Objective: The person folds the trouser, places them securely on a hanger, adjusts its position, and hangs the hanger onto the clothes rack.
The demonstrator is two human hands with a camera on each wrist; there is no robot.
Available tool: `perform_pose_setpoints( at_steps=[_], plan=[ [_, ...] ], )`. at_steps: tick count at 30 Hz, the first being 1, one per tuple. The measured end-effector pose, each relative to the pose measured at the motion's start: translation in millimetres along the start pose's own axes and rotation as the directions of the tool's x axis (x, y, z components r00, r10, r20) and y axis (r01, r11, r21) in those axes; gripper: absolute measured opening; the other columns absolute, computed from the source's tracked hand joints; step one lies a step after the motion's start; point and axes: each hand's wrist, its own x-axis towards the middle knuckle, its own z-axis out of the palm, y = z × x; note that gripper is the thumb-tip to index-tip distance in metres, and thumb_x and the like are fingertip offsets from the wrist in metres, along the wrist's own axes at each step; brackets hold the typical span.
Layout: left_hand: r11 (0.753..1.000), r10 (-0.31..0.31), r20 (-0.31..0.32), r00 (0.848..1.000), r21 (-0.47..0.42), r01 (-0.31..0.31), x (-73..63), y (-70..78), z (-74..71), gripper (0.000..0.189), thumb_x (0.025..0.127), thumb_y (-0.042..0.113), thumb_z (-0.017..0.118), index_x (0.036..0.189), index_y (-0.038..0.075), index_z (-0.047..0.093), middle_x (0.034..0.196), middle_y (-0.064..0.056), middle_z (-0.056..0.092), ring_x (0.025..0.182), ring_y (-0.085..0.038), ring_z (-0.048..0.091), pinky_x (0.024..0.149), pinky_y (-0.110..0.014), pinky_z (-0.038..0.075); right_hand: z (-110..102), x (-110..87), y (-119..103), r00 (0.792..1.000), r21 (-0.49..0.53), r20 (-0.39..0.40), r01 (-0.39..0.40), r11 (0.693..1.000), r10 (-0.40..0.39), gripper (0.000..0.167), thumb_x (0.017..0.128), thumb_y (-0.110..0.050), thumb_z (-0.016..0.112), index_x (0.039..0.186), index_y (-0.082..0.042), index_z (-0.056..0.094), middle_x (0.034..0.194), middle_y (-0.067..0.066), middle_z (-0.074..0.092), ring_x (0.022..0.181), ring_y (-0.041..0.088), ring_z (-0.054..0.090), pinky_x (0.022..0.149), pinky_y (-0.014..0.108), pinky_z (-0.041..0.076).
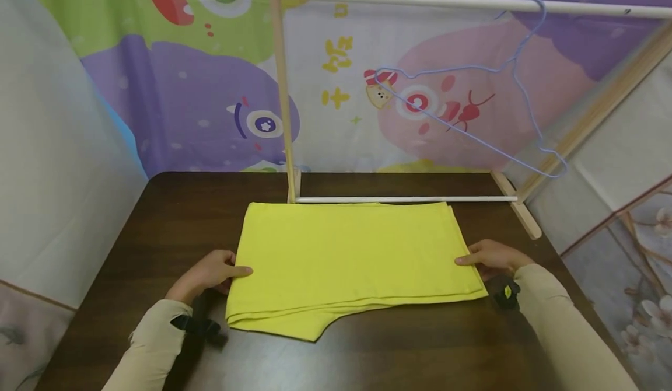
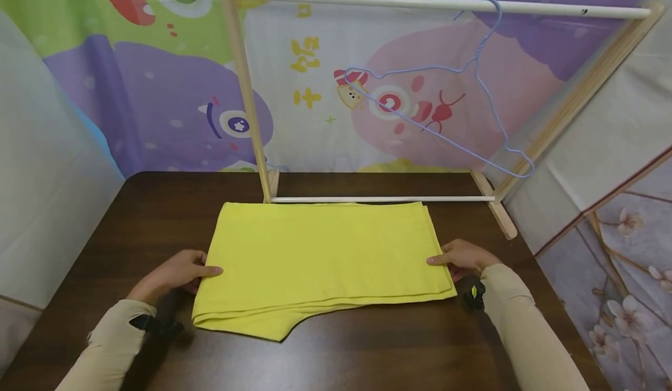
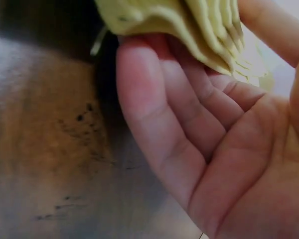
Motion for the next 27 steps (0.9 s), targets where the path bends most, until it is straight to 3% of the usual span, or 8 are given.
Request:
perform_pose_setpoints(
  at_steps=[6,11,16,22,27],
  plan=[
    [1.0,-0.002,0.083,0.997,0.015,0.001,-17.7,-7.4,5.2,0.046,0.085,0.029,0.076,0.106,-0.006,0.053,0.085,-0.009,0.067,0.065,-0.016,0.065,0.06,-0.035,0.057,7.6,-14.5,6.5,0.995,0.068,0.083,0.051,0.996,-0.057,0.052,0.092,-0.029,0.068,0.124,0.01,0.054,0.096,0.008,0.07,0.085,0.02,0.069,0.073,0.041,0.058],
    [1.0,0.017,0.149,0.989,0.002,-0.017,-28.1,-7.2,7.2,0.052,0.084,0.03,0.076,0.109,-0.006,0.049,0.079,-0.008,0.066,0.059,-0.015,0.061,0.056,-0.033,0.056,6.3,-28.7,9.1,0.987,0.043,0.136,0.075,0.996,-0.081,0.061,0.091,-0.026,0.068,0.133,0.013,0.045,0.115,0.013,0.064,0.098,0.021,0.063,0.069,0.043,0.058],
    [0.999,0.037,0.15,0.988,0.011,-0.039,-34.4,-5.2,10.8,0.054,0.084,0.027,0.077,0.112,-0.007,0.045,0.082,-0.01,0.066,0.062,-0.016,0.063,0.056,-0.034,0.056,7.6,-31.9,11.8,0.985,0.056,0.154,0.069,0.996,-0.077,0.066,0.089,-0.025,0.07,0.133,0.015,0.042,0.097,0.011,0.067,0.08,0.022,0.067,0.068,0.04,0.059],
    [0.992,0.055,0.07,0.996,0.112,-0.063,-35.3,-2.9,18.6,0.05,0.083,0.021,0.078,0.108,-0.007,0.045,0.074,-0.008,0.056,0.055,-0.016,0.051,0.052,-0.031,0.047,14.2,-33.3,16.3,0.989,0.027,0.138,0.057,0.998,-0.06,0.034,0.089,-0.022,0.07,0.103,0.007,0.062,0.068,0.002,0.064,0.055,0.01,0.06,0.055,0.028,0.054],
    [0.984,0.012,0.03,0.999,0.175,-0.017,-36.8,2.4,23.9,0.046,0.082,0.021,0.079,0.104,-0.005,0.047,0.074,-0.009,0.054,0.056,-0.017,0.05,0.053,-0.03,0.044,17.1,-34.3,12.0,0.996,-0.048,0.091,0.002,0.999,0.003,0.029,0.086,-0.026,0.074,0.09,0.0,0.062,0.059,0.0,0.063,0.049,0.01,0.058,0.051,0.026,0.052]
  ],
)
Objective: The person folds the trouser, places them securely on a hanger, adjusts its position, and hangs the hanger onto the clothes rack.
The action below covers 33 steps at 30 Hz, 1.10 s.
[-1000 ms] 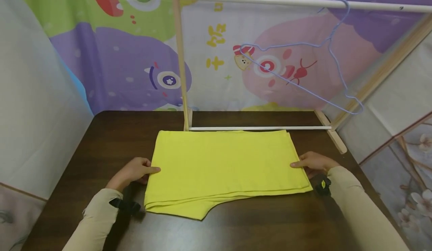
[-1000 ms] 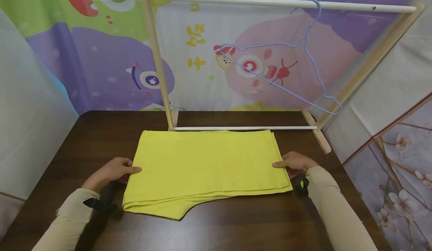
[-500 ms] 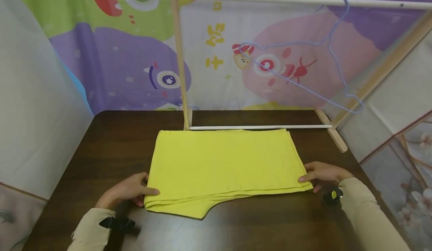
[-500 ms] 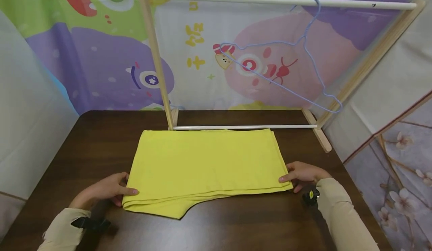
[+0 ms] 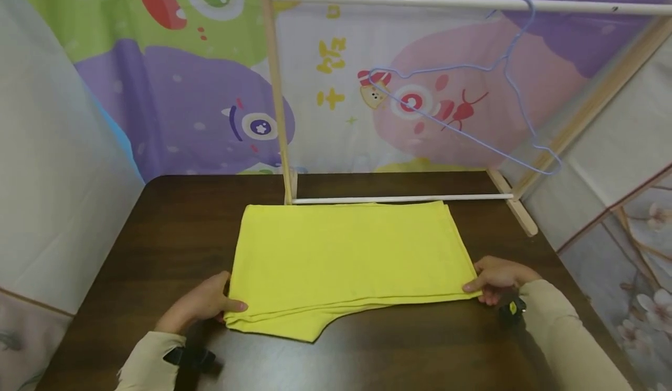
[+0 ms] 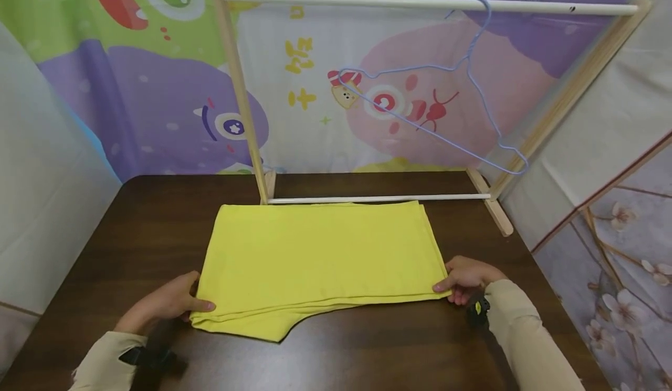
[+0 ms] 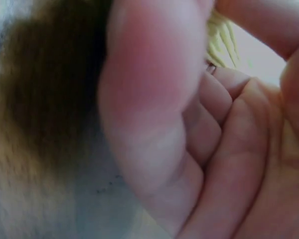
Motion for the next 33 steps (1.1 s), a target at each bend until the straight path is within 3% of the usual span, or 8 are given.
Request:
perform_pose_setpoints(
  at_steps=[7,15,19,22,24,26,29,33],
  plan=[
    [0.991,-0.058,-0.031,0.998,0.117,0.061,0.7,2.4,-2.8,0.05,0.078,0.034,0.082,0.1,-0.002,0.053,0.08,-0.009,0.06,0.064,-0.019,0.057,0.057,-0.031,0.048,-8.8,1.0,-4.8,1.0,-0.102,0.007,0.0,0.995,0.001,0.028,0.085,-0.03,0.074,0.078,-0.005,0.063,0.058,0.001,0.063,0.051,0.011,0.06,0.053,0.028,0.053],
    [0.964,0.016,-0.159,0.987,0.264,0.027,27.7,24.3,-13.1,0.062,0.085,0.031,0.075,0.121,-0.011,0.046,0.094,-0.017,0.062,0.075,-0.022,0.059,0.064,-0.035,0.049,-29.1,18.9,-29.7,0.989,-0.152,-0.148,-0.034,0.988,0.012,0.036,0.089,-0.033,0.071,0.074,-0.01,0.048,0.068,0.003,0.055,0.062,0.016,0.055,0.062,0.033,0.053],
    [0.982,0.01,-0.18,0.984,0.188,0.025,53.7,27.5,-26.8,0.061,0.093,0.032,0.065,0.128,-0.012,0.043,0.109,-0.025,0.06,0.085,-0.028,0.061,0.069,-0.038,0.051,-39.2,36.1,-44.8,0.974,-0.132,-0.226,-0.047,0.99,0.016,0.05,0.092,-0.036,0.066,0.108,0.01,0.055,0.096,0.022,0.06,0.079,0.026,0.063,0.073,0.04,0.057],
    [0.996,-0.007,-0.193,0.981,0.087,0.025,76.9,26.3,-38.0,0.06,0.097,0.033,0.058,0.135,-0.011,0.041,0.121,-0.029,0.056,0.096,-0.034,0.061,0.077,-0.043,0.052,-47.0,50.6,-51.7,0.958,-0.096,-0.284,-0.058,0.994,0.029,0.079,0.095,-0.038,0.062,0.14,0.019,0.031,0.133,0.037,0.045,0.107,0.041,0.06,0.086,0.047,0.055],
    [1.0,-0.022,-0.209,0.978,0.01,0.024,91.2,25.2,-44.1,0.06,0.098,0.035,0.055,0.138,-0.009,0.041,0.125,-0.028,0.055,0.1,-0.035,0.061,0.082,-0.044,0.052,-50.6,59.8,-54.7,0.945,-0.063,-0.325,-0.07,0.996,0.046,0.085,0.096,-0.039,0.06,0.145,0.019,0.021,0.145,0.039,0.031,0.123,0.048,0.049,0.094,0.051,0.051],
    [0.998,-0.023,-0.221,0.975,-0.063,0.01,103.6,22.9,-48.8,0.058,0.099,0.036,0.053,0.137,-0.008,0.044,0.119,-0.023,0.058,0.096,-0.03,0.062,0.081,-0.041,0.052,-52.1,67.3,-56.9,0.93,-0.042,-0.361,-0.084,0.996,0.063,0.085,0.096,-0.039,0.059,0.147,0.017,0.019,0.15,0.038,0.024,0.132,0.051,0.039,0.1,0.055,0.046],
    [0.994,-0.007,-0.234,0.972,-0.107,-0.019,115.1,18.4,-54.9,0.042,0.1,0.034,0.054,0.113,-0.006,0.058,0.085,-0.011,0.06,0.073,-0.02,0.056,0.07,-0.033,0.047,-50.9,75.1,-58.8,0.915,-0.03,-0.397,-0.095,0.995,0.076,0.084,0.096,-0.036,0.06,0.148,0.015,0.018,0.152,0.037,0.021,0.136,0.051,0.032,0.104,0.057,0.042],
    [0.991,0.026,-0.248,0.968,-0.122,-0.058,118.6,12.7,-59.5,0.031,0.098,0.027,0.058,0.075,0.007,0.052,0.055,0.003,0.037,0.053,-0.014,0.037,0.058,-0.031,0.035,-47.8,79.3,-58.9,0.906,-0.038,-0.417,-0.09,0.995,0.066,0.083,0.094,-0.032,0.063,0.148,0.014,0.019,0.154,0.036,0.019,0.137,0.05,0.032,0.104,0.056,0.042]
  ],
)
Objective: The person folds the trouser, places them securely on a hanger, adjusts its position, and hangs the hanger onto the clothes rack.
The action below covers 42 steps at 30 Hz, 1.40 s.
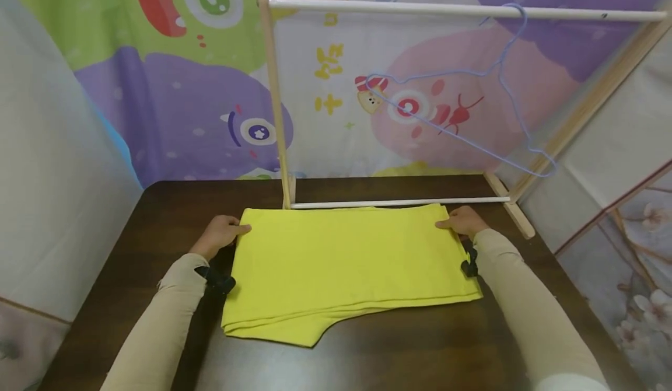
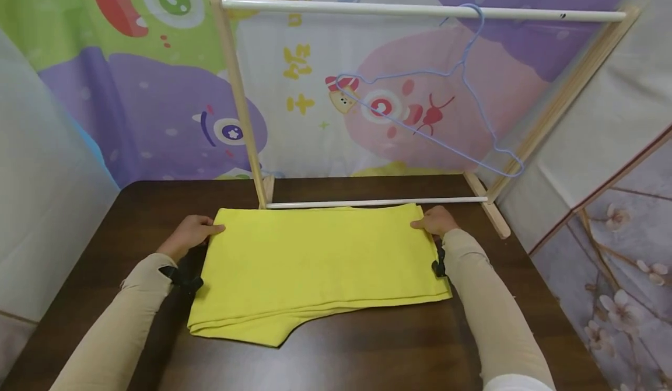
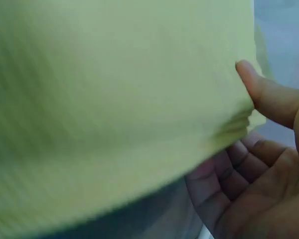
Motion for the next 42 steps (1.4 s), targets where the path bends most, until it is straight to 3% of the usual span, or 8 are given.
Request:
perform_pose_setpoints(
  at_steps=[3,6,8,12,19,25,32,42],
  plan=[
    [1.0,-0.001,-0.01,1.0,-0.003,0.0,-0.6,-1.7,2.0,0.032,0.097,0.025,0.06,0.071,0.009,0.05,0.053,0.004,0.036,0.051,-0.014,0.037,0.057,-0.03,0.035,1.5,-1.5,3.1,1.0,-0.021,-0.002,0.009,1.0,-0.009,0.082,0.094,-0.032,0.065,0.146,0.015,0.023,0.151,0.037,0.023,0.134,0.05,0.037,0.099,0.055,0.047],
    [0.998,-0.025,-0.029,0.999,0.062,0.027,-0.8,-0.4,7.5,0.029,0.097,0.027,0.061,0.077,0.006,0.054,0.057,0.003,0.043,0.055,-0.015,0.044,0.059,-0.03,0.038,2.6,-1.3,7.2,1.0,-0.044,-0.009,0.01,0.999,-0.01,0.054,0.093,-0.031,0.065,0.122,0.013,0.053,0.106,0.032,0.058,0.092,0.039,0.061,0.079,0.044,0.055],
    [0.99,-0.052,-0.06,0.997,0.125,0.059,-1.3,1.1,10.3,0.028,0.096,0.028,0.061,0.084,0.003,0.057,0.061,0.0,0.05,0.059,-0.016,0.05,0.06,-0.029,0.041,3.4,-0.1,9.5,1.0,-0.051,-0.018,0.016,0.999,-0.017,0.035,0.093,-0.031,0.066,0.087,0.002,0.055,0.068,0.013,0.049,0.06,0.023,0.05,0.064,0.036,0.051],
    [0.968,-0.073,-0.095,0.993,0.232,0.094,-3.9,2.3,12.9,0.031,0.096,0.03,0.062,0.093,-0.001,0.06,0.071,-0.006,0.057,0.064,-0.019,0.054,0.06,-0.03,0.043,6.1,1.3,11.4,1.0,-0.032,-0.005,0.009,0.999,-0.009,0.045,0.093,-0.031,0.065,0.065,-0.016,0.033,0.053,-0.006,0.026,0.047,0.009,0.029,0.054,0.03,0.041],
    [0.972,-0.064,-0.076,0.995,0.222,0.079,-14.3,-3.2,12.4,0.03,0.093,0.028,0.066,0.098,-0.001,0.059,0.079,-0.008,0.059,0.066,-0.019,0.055,0.062,-0.031,0.044,11.7,-3.0,13.1,0.999,-0.089,0.031,0.019,0.996,-0.016,0.039,0.098,-0.034,0.058,0.088,0.003,0.052,0.061,0.003,0.04,0.05,0.012,0.035,0.057,0.031,0.045],
    [0.986,-0.083,0.039,0.996,0.151,0.076,-38.1,-8.3,8.8,0.025,0.091,0.018,0.069,0.098,-0.003,0.057,0.088,-0.014,0.06,0.068,-0.019,0.061,0.064,-0.034,0.054,13.7,-11.7,21.5,0.998,-0.183,0.047,0.038,0.982,-0.029,0.071,0.099,-0.036,0.054,0.14,0.018,0.032,0.134,0.038,0.043,0.089,0.03,0.061,0.07,0.04,0.057],
    [0.989,-0.101,0.057,0.993,0.116,0.094,-52.0,-8.1,9.9,0.023,0.091,0.016,0.068,0.098,-0.003,0.056,0.09,-0.015,0.059,0.073,-0.021,0.062,0.065,-0.034,0.056,4.8,-16.4,22.2,0.997,-0.23,0.01,0.079,0.97,-0.079,0.042,0.097,-0.041,0.056,0.088,-0.001,0.055,0.059,0.0,0.043,0.052,0.014,0.044,0.054,0.03,0.043],
    [0.99,-0.096,0.035,0.995,0.11,0.092,-49.9,-9.5,6.6,0.025,0.09,0.015,0.07,0.097,-0.005,0.057,0.089,-0.015,0.059,0.071,-0.02,0.063,0.064,-0.034,0.056,-8.6,-29.6,1.9,0.989,-0.405,-0.026,0.125,0.906,-0.148,0.044,0.093,-0.04,0.062,0.102,0.003,0.063,0.072,0.009,0.062,0.057,0.017,0.052,0.055,0.031,0.042]
  ],
)
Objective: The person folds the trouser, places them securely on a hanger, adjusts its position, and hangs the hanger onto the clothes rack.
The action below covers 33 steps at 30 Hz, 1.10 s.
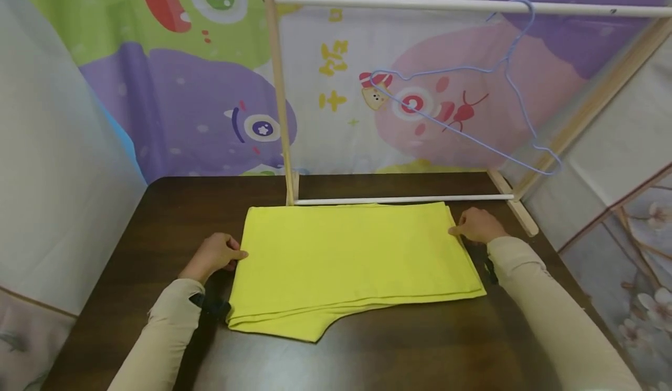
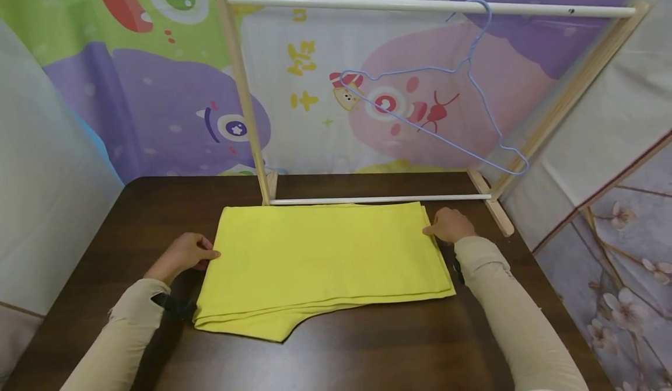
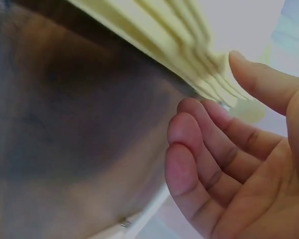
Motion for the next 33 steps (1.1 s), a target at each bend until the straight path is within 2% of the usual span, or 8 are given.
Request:
perform_pose_setpoints(
  at_steps=[4,8,14,17,21,26,30,33],
  plan=[
    [0.999,0.001,-0.014,1.0,0.042,-0.001,-1.5,2.2,1.6,0.023,0.09,0.016,0.07,0.095,-0.003,0.058,0.089,-0.015,0.06,0.07,-0.02,0.064,0.065,-0.035,0.055,-15.2,-3.5,-7.5,0.997,-0.028,-0.069,0.035,0.999,-0.037,0.036,0.094,-0.035,0.062,0.095,0.001,0.064,0.069,0.008,0.06,0.057,0.017,0.049,0.053,0.03,0.039],
    [0.999,-0.009,-0.018,1.0,0.038,0.009,-2.4,2.7,1.9,0.023,0.09,0.016,0.07,0.095,-0.003,0.058,0.089,-0.014,0.06,0.071,-0.02,0.065,0.065,-0.035,0.055,-33.5,-6.6,-18.9,0.985,-0.047,-0.151,0.08,0.996,-0.086,0.034,0.095,-0.032,0.061,0.094,0.002,0.065,0.071,0.008,0.062,0.059,0.018,0.049,0.055,0.031,0.04],
    [1.0,-0.009,-0.008,1.0,0.016,0.009,-2.3,1.7,2.5,0.025,0.091,0.015,0.069,0.098,-0.005,0.057,0.091,-0.016,0.06,0.074,-0.021,0.066,0.067,-0.036,0.056,-61.9,-12.4,-33.2,0.951,-0.101,-0.255,0.155,0.983,-0.176,0.03,0.094,-0.029,0.063,0.087,0.0,0.066,0.074,0.01,0.066,0.068,0.024,0.055,0.071,0.042,0.045],
    [1.0,-0.011,-0.011,1.0,0.013,0.012,-1.8,2.0,2.0,0.025,0.091,0.015,0.069,0.098,-0.005,0.057,0.091,-0.016,0.059,0.073,-0.021,0.066,0.067,-0.036,0.057,-74.8,-16.3,-41.1,0.936,-0.079,-0.294,0.176,0.981,-0.192,0.03,0.095,-0.029,0.063,0.083,-0.001,0.066,0.07,0.007,0.061,0.068,0.024,0.054,0.069,0.041,0.044],
    [1.0,-0.018,-0.016,1.0,0.012,0.018,-2.6,2.2,1.3,0.025,0.091,0.015,0.069,0.098,-0.005,0.057,0.091,-0.016,0.059,0.073,-0.021,0.066,0.068,-0.037,0.057,-87.6,-20.5,-53.4,0.919,-0.049,-0.331,0.21,0.976,-0.214,0.032,0.096,-0.029,0.062,0.081,-0.001,0.064,0.069,0.006,0.057,0.064,0.02,0.048,0.06,0.033,0.039],
    [1.0,-0.019,-0.019,1.0,0.011,0.019,-4.7,1.7,2.5,0.025,0.091,0.017,0.069,0.098,-0.004,0.057,0.091,-0.015,0.06,0.074,-0.021,0.066,0.068,-0.037,0.055,-99.9,-26.3,-68.1,0.901,-0.067,-0.354,0.245,0.967,-0.253,0.03,0.096,-0.027,0.061,0.084,0.001,0.066,0.077,0.013,0.064,0.067,0.022,0.054,0.062,0.033,0.042],
    [1.0,-0.005,-0.023,1.0,0.007,0.006,-5.9,1.5,3.5,0.025,0.091,0.017,0.069,0.097,-0.003,0.056,0.09,-0.014,0.061,0.073,-0.021,0.066,0.068,-0.036,0.054,-110.9,-33.3,-78.7,0.873,-0.117,-0.387,0.273,0.955,-0.297,0.028,0.096,-0.024,0.062,0.086,0.002,0.066,0.08,0.017,0.066,0.069,0.026,0.058,0.064,0.038,0.045],
    [1.0,0.001,-0.027,1.0,0.008,-0.001,-5.4,0.9,4.1,0.025,0.092,0.018,0.068,0.099,-0.003,0.056,0.09,-0.015,0.061,0.073,-0.021,0.065,0.068,-0.036,0.053,-119.9,-39.3,-84.9,0.849,-0.104,-0.431,0.291,0.951,-0.307,0.027,0.096,-0.022,0.062,0.089,0.003,0.066,0.081,0.019,0.065,0.071,0.028,0.057,0.065,0.039,0.044]
  ],
)
